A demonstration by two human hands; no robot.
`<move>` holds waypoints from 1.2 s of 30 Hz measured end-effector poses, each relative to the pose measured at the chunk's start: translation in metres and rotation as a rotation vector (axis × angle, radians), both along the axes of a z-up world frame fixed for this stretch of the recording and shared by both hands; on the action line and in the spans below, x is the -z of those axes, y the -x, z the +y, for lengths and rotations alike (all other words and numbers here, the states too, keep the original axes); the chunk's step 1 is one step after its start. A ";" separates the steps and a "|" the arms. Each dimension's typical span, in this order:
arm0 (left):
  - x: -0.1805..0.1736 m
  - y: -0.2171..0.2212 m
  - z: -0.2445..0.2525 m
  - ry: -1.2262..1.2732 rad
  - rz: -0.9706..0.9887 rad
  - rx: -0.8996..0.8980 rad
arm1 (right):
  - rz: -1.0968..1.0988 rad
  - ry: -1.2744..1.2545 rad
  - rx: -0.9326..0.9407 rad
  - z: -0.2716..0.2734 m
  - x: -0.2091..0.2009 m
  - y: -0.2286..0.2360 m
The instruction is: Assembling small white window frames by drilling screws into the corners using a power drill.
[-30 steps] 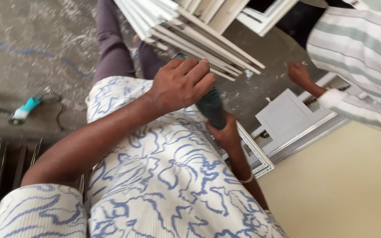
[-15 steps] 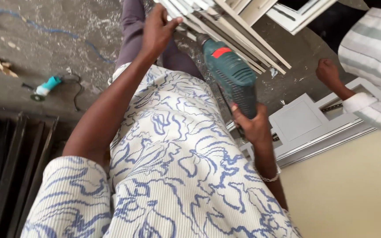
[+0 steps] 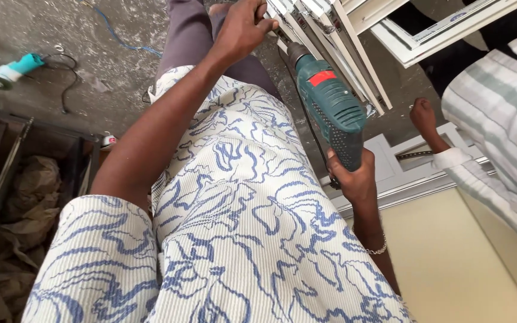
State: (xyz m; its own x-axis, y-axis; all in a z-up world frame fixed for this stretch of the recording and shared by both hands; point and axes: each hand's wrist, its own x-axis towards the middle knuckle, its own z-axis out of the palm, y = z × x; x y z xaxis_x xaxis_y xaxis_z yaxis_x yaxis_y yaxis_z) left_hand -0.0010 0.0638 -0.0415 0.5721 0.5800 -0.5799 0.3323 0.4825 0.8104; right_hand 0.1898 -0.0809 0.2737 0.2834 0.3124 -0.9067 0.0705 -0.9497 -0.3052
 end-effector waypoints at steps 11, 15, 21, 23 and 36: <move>0.010 0.003 0.003 -0.064 -0.070 0.044 | 0.019 -0.015 -0.057 -0.004 0.012 -0.014; 0.020 0.000 0.002 0.065 -0.078 -0.031 | 0.002 -0.090 -0.057 -0.001 0.010 -0.008; 0.084 0.021 -0.023 0.428 -0.020 -0.480 | -0.061 -0.193 0.079 -0.039 -0.013 -0.020; 0.039 0.028 -0.002 0.400 -0.111 -0.455 | -0.017 -0.271 0.167 -0.047 -0.026 -0.017; -0.088 0.015 0.038 0.936 -0.405 -0.457 | 0.255 -0.594 0.433 -0.070 -0.029 0.016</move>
State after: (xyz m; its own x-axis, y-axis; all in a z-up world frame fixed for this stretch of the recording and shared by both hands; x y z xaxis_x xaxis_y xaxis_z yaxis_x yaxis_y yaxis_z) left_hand -0.0160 0.1017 0.0463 0.6625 0.2166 -0.7171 -0.2385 0.9685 0.0722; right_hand 0.1735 -0.1504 0.3024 0.2958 0.6754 -0.6755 -0.4099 -0.5490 -0.7284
